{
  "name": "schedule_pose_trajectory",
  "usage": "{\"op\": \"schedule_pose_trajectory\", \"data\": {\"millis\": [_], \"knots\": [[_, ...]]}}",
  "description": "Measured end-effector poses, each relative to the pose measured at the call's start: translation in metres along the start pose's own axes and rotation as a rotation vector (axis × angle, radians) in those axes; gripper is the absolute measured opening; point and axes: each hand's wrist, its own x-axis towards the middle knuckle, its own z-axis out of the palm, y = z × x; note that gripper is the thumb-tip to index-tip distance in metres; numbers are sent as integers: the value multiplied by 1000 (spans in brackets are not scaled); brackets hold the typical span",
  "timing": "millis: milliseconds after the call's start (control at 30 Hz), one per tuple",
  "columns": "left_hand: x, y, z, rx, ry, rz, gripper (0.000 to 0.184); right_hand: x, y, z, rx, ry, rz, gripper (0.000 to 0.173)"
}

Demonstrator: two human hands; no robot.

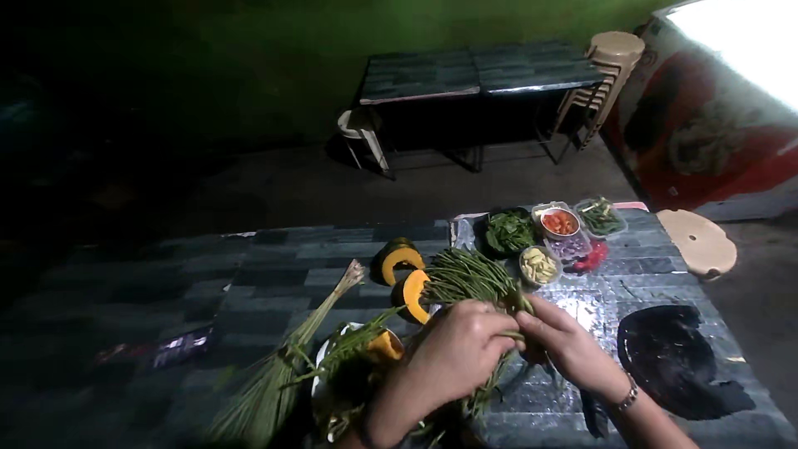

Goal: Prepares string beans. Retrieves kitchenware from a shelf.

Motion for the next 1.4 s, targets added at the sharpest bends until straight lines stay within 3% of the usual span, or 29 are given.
{"op": "schedule_pose_trajectory", "data": {"millis": [67, 167, 300, 433, 533, 600, 667, 733, 833, 900, 1067, 1167, 1267, 1400], "knots": [[-13, -11, 20, -189, 148, -70, 16, -10, 14, -3, 117, 10, 131, 32], [-32, -8, 48, -422, 70, -179, 23, -32, 40, 4, 152, 21, 280, 30], [-28, -5, 92, -494, 99, -401, 20, -52, 61, 7, 175, 20, 325, 32], [6, -54, 104, -703, -10, -569, 22, -58, 68, -11, 168, 106, 393, 31], [52, -152, 127, -219, 64, -705, 29, -62, 65, -29, 169, 251, 411, 26], [78, -214, 151, 104, -3, -712, 39, -64, 65, -38, 232, 316, 412, 22], [90, -239, 166, 264, -24, -628, 26, -65, 64, -48, 269, 371, 413, 24], [86, -217, 163, 311, 97, -413, 18, -61, 60, -62, 274, 446, 408, 25], [61, -148, 143, 295, 378, -16, 21, -37, 53, -83, 269, 545, 357, 28], [49, -103, 132, 144, 479, 90, 23, -15, 41, -90, 304, 530, 317, 30], [36, -42, 112, -414, 533, -17, 19, 36, 30, -61, 409, 373, 185, 28], [30, -24, 115, -489, 553, -125, 19, 47, 31, -39, 517, 403, 109, 29], [21, -14, 119, -508, 455, -234, 39, 49, 28, -29, 636, 410, 88, 32], [11, -19, 121, -452, 418, -246, 31, 46, 26, -24, 644, 406, 87, 26]]}}
